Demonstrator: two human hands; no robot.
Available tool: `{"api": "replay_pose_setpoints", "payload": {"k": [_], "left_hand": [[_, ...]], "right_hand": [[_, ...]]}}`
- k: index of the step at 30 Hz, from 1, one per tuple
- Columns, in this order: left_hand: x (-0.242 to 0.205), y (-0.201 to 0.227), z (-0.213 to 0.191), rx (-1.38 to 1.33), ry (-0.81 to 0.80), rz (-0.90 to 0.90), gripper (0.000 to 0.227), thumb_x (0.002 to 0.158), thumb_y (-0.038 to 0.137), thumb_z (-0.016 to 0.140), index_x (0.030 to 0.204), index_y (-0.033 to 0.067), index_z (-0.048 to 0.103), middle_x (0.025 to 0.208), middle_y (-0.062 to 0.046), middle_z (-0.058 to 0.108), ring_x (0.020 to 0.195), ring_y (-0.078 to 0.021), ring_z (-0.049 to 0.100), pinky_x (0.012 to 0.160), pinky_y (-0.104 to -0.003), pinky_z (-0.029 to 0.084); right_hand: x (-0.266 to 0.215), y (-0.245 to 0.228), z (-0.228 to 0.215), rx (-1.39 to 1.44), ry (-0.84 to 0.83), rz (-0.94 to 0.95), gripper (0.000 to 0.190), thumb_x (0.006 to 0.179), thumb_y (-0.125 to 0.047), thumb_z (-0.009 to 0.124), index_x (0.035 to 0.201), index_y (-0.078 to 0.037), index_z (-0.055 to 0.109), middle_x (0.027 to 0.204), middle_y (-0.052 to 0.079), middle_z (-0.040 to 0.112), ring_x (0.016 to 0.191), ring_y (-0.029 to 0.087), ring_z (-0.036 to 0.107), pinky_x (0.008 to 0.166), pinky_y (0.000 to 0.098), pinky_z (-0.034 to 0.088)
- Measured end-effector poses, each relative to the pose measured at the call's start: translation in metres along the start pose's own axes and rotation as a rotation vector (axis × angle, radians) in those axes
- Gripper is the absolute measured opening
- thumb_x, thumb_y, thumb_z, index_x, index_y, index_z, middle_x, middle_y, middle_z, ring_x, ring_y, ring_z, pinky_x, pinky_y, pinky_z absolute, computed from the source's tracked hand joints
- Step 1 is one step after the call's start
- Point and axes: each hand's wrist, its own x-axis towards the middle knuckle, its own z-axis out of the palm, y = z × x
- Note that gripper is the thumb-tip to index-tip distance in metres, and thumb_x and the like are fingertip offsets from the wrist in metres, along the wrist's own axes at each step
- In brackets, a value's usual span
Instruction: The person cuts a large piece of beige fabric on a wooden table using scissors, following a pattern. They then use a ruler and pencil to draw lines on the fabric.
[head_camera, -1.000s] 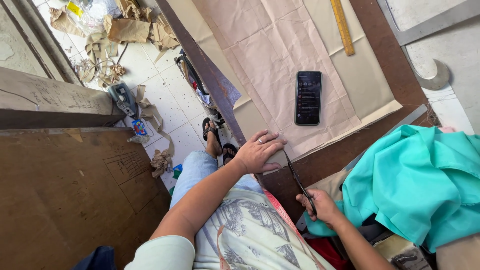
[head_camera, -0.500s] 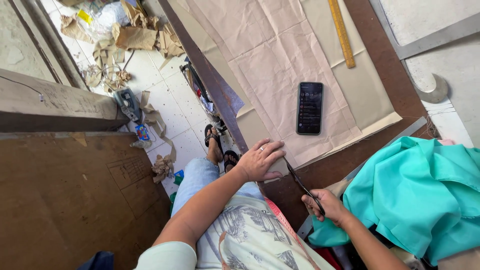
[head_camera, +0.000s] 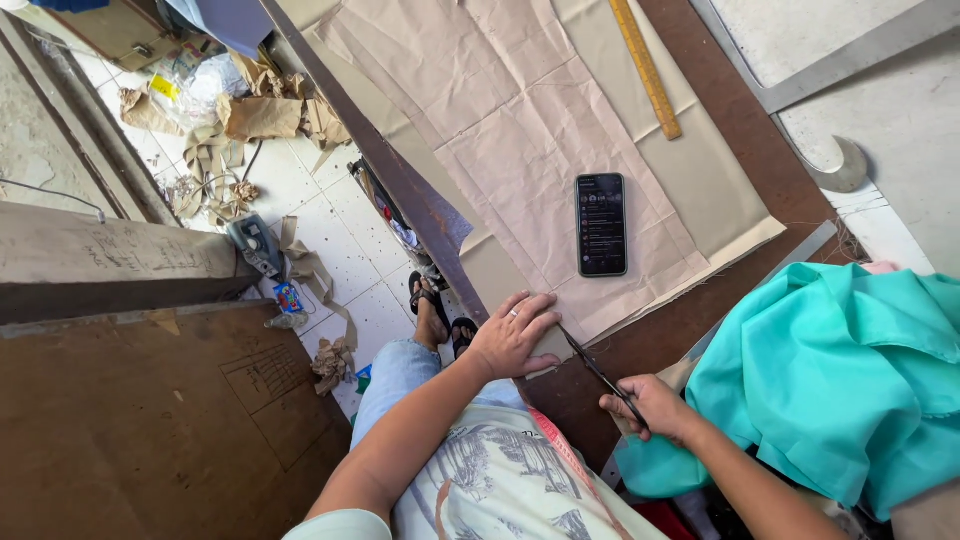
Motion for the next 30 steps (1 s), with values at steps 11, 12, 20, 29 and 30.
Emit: {"api": "replay_pose_setpoints", "payload": {"k": [11,12,20,29,30], "left_hand": [[-0.023,0.010,0.029,0.184,0.224,-0.271,0.079,0.080,0.082,0.053,0.128,0.0198,0.052,0.145,-0.009,0.048,0.142,-0.0282,0.043,0.122,-0.056,0.024],[-0.023,0.009,0.029,0.186,0.224,-0.277,0.079,0.078,0.083,0.053,0.126,0.0199,0.053,0.143,-0.008,0.049,0.141,-0.0272,0.043,0.122,-0.057,0.023],[-0.025,0.007,0.033,0.193,0.182,-0.298,0.078,0.075,0.085,0.054,0.120,0.0204,0.052,0.134,-0.006,0.048,0.136,-0.0248,0.043,0.121,-0.055,0.023],[-0.023,0.009,0.028,0.179,0.157,-0.305,0.075,0.078,0.083,0.054,0.117,0.0194,0.051,0.126,-0.006,0.048,0.130,-0.0248,0.044,0.119,-0.054,0.023],[-0.023,0.008,0.028,0.177,0.154,-0.307,0.075,0.077,0.083,0.054,0.117,0.0193,0.051,0.125,-0.006,0.048,0.130,-0.0247,0.044,0.119,-0.054,0.023]], "right_hand": [[0.045,0.026,0.003,-0.087,0.103,-0.142,0.048,0.084,-0.039,0.086,0.061,-0.002,0.065,0.038,0.015,0.056,0.027,0.022,0.057,0.029,0.0241,0.038],[0.047,0.026,0.003,-0.101,0.109,-0.147,0.047,0.084,-0.038,0.087,0.061,-0.003,0.066,0.039,0.015,0.057,0.027,0.022,0.058,0.029,0.0237,0.039],[0.041,0.018,0.005,-0.067,0.105,-0.135,0.047,0.085,-0.037,0.085,0.061,-0.001,0.064,0.039,0.016,0.057,0.029,0.021,0.057,0.030,0.0240,0.040],[0.053,0.015,0.007,-0.008,0.088,-0.161,0.048,0.086,-0.039,0.083,0.065,0.001,0.066,0.039,0.017,0.056,0.029,0.022,0.058,0.031,0.0256,0.044],[0.053,0.015,0.008,0.020,0.079,-0.158,0.047,0.087,-0.037,0.082,0.066,0.002,0.066,0.039,0.018,0.056,0.029,0.022,0.058,0.032,0.0265,0.046]]}}
